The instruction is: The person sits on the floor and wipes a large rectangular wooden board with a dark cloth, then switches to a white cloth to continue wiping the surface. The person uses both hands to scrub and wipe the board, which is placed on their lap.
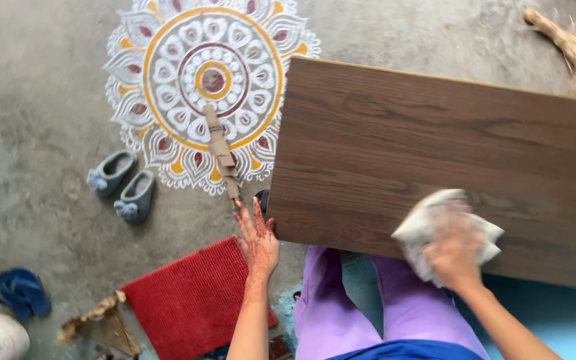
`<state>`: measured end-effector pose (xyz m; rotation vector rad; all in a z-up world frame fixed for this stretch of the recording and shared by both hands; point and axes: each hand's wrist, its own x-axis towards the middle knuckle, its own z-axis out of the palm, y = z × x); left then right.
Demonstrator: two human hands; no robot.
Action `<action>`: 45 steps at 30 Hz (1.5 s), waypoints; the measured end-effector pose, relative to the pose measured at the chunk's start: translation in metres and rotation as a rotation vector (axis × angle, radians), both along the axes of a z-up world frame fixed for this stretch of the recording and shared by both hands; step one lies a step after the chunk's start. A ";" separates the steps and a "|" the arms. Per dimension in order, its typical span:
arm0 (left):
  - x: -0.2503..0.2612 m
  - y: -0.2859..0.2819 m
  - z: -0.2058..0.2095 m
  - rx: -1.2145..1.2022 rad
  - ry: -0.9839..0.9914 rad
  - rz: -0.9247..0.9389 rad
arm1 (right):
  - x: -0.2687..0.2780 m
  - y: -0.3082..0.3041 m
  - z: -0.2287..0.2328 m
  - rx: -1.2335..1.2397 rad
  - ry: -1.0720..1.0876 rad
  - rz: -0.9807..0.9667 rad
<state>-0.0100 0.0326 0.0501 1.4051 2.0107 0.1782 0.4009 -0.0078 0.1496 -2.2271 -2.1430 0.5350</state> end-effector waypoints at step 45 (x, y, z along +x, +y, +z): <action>0.010 0.114 0.103 0.024 0.403 -0.724 | -0.125 0.069 -0.009 0.127 -0.045 0.208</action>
